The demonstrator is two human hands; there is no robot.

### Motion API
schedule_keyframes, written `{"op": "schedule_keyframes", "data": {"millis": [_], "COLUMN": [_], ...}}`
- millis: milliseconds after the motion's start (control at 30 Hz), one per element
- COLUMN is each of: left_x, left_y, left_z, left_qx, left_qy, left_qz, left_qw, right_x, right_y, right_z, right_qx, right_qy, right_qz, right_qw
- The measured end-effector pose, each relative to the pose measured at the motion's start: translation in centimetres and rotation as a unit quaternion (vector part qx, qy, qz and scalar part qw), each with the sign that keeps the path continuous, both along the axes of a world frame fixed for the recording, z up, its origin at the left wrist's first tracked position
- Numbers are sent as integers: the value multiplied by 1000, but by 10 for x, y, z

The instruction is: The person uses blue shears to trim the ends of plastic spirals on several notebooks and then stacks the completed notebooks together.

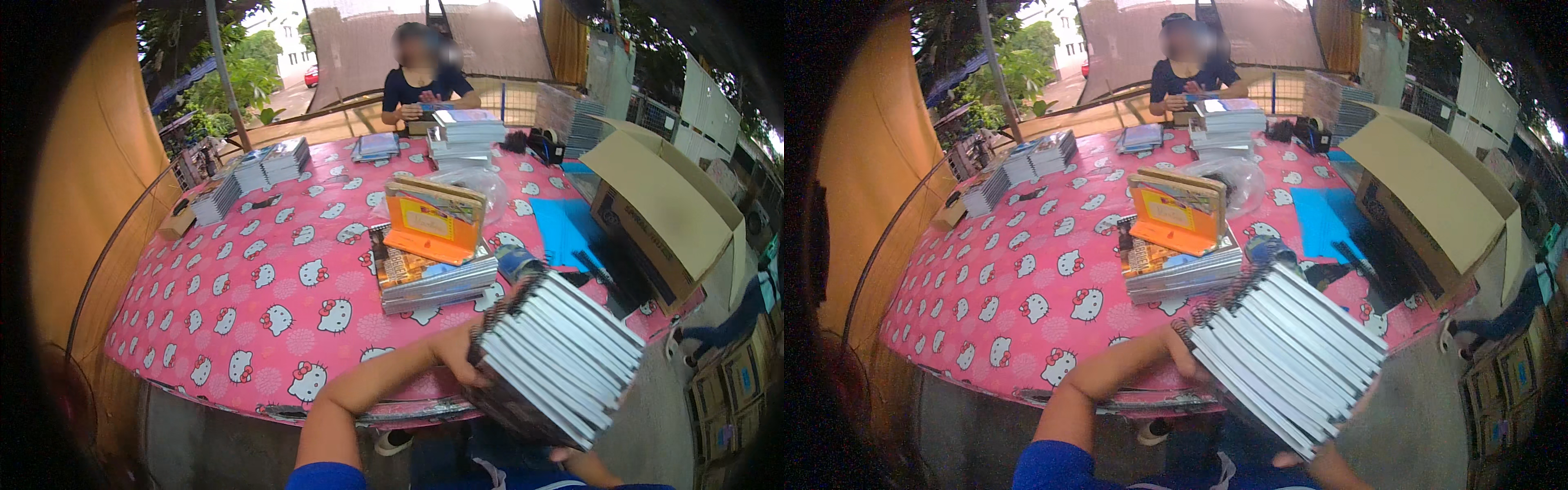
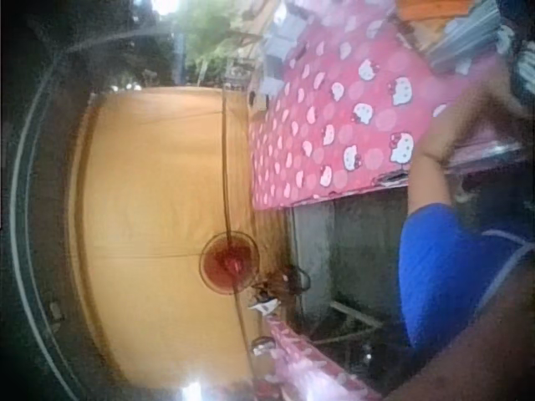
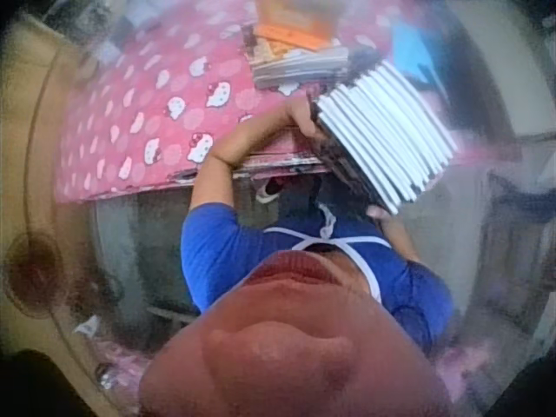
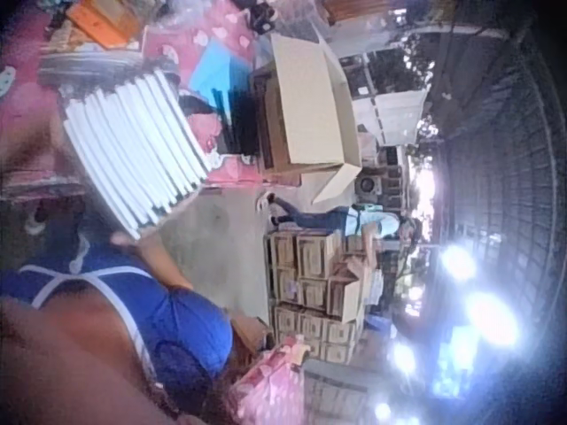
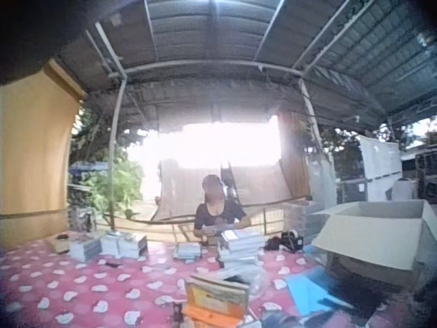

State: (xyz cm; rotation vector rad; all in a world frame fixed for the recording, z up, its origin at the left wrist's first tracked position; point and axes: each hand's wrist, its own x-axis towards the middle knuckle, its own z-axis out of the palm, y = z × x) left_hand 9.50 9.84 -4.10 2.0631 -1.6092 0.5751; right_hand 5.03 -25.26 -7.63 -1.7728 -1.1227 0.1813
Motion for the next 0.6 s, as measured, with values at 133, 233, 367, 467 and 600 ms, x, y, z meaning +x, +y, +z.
{"op": "schedule_keyframes", "data": {"millis": [133,233,367,467,600], "left_x": [-15,-24,-30,-31,-12], "left_y": [6,-11,-20,-20,7], "left_z": [17,34,35,37,18], "left_qx": [-209,-312,-401,-414,-247], "left_qy": [582,678,617,530,610], "left_qz": [-86,-85,-59,-109,-66], "left_qw": [781,661,674,732,750], "right_x": [2,6,9,10,10], "right_y": [2,6,21,34,42], "right_z": [5,5,11,16,17], "right_qx": [-17,-2,67,131,82], "right_qy": [-2,0,5,-2,-59], "right_qz": [-6,-33,-124,-187,-92], "right_qw": [1000,999,990,974,991]}}
